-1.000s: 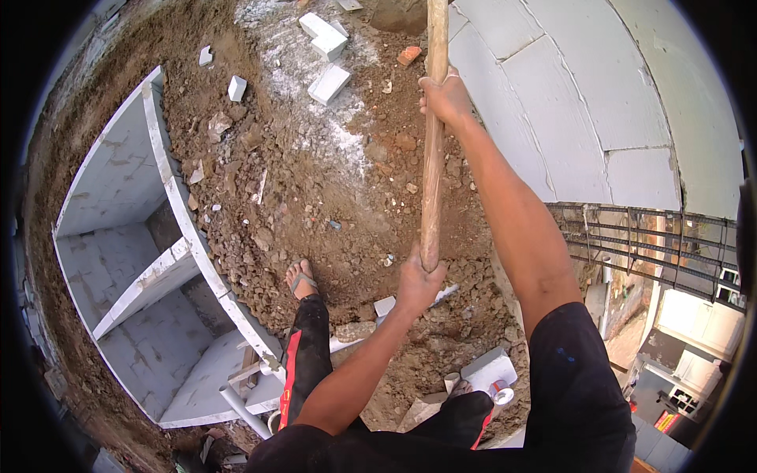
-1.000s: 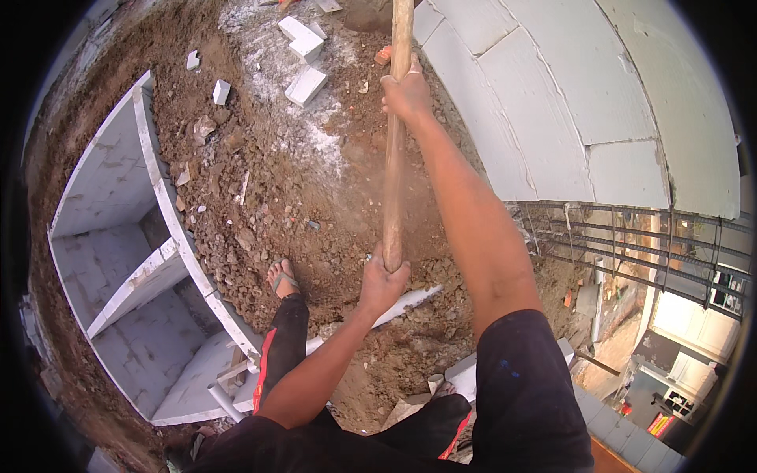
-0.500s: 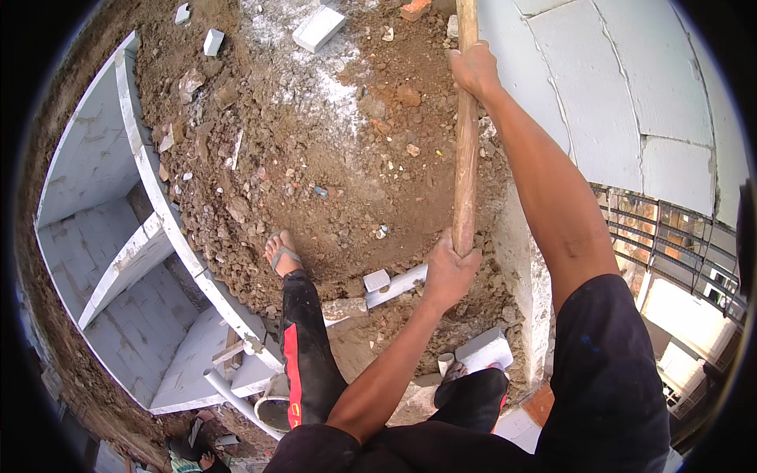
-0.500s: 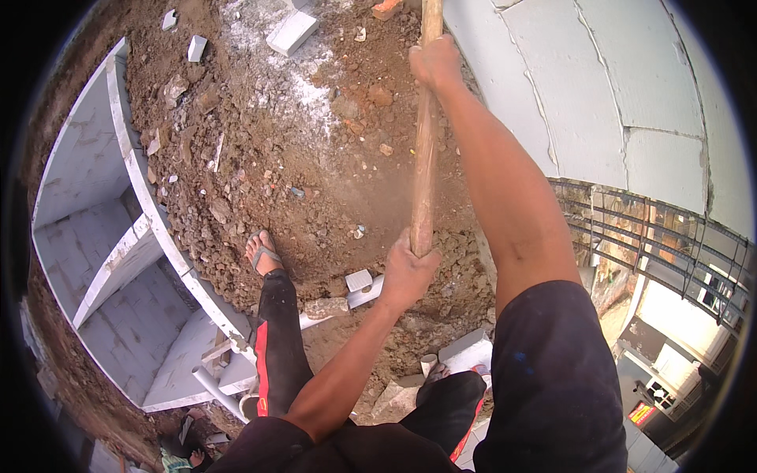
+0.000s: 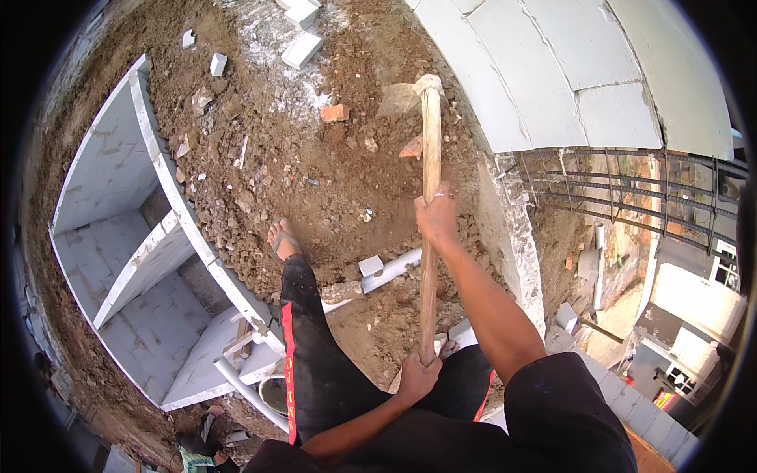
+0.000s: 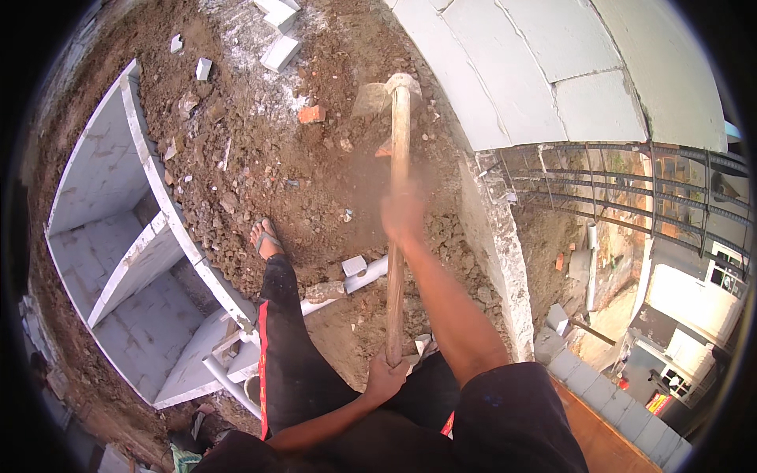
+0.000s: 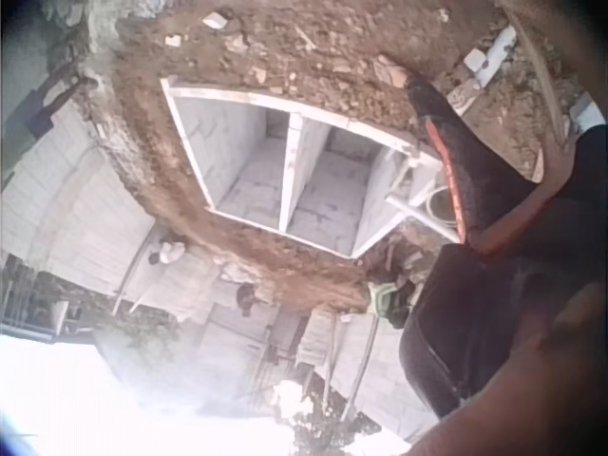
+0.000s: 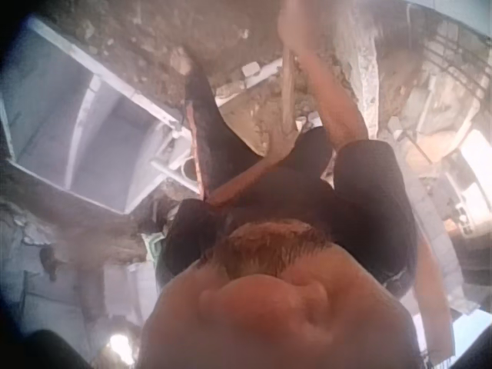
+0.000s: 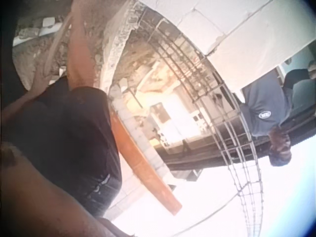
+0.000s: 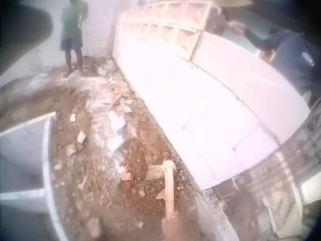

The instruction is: The person mixes cement in a bucket using a trowel, applies the cement to the edges of a concrete block, and positions it onto a wall structure. The person then uses a saw to cut a smaller piece from a block, taps it into place with a hammer, and later uses a shovel to move dirt around the base of the construction.

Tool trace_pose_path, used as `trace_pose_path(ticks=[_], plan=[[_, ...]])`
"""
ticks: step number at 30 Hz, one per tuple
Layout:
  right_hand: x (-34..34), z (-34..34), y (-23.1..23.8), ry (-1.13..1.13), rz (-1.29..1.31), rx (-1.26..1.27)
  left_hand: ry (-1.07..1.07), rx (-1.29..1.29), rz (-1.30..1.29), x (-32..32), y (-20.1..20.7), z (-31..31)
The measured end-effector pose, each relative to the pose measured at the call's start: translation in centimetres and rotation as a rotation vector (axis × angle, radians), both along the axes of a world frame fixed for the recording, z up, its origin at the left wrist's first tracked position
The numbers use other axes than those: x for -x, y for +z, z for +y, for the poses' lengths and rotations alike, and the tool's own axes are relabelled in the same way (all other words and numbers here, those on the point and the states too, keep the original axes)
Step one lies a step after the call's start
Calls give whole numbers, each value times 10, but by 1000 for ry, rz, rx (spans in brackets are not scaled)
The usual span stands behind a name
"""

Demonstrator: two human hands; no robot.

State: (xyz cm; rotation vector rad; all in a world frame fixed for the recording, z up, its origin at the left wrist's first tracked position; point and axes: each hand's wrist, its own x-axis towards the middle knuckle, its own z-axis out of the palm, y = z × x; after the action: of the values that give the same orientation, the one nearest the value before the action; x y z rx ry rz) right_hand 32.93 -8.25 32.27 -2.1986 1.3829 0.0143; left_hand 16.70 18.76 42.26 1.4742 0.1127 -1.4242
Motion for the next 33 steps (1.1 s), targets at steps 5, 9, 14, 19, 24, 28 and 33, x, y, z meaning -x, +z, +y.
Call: trace_pose_path(ticks=[5,9,14,19,24,28,33], plan=[[11,41,33,-90,-154,-245,30,-60,-25,15,15,39],[-126,-15,72,-221,-503,-384,74,10,-226,-97,-34,-17],[-290,-143,48,13,-351,-195,64,111,-303,-248,-65,-131],[-251,-92,-20,-86,-209,-197,119,30,-264,-207,-89,-65],[-163,-5,-4,6,34,-254,246,-27,-59,-95,-9,-25],[-109,28,-1,11,102,-236,117,-158,177,-70,25,14],[-25,66,26,47,71,-248,71,-135,195,-12,76,38]])
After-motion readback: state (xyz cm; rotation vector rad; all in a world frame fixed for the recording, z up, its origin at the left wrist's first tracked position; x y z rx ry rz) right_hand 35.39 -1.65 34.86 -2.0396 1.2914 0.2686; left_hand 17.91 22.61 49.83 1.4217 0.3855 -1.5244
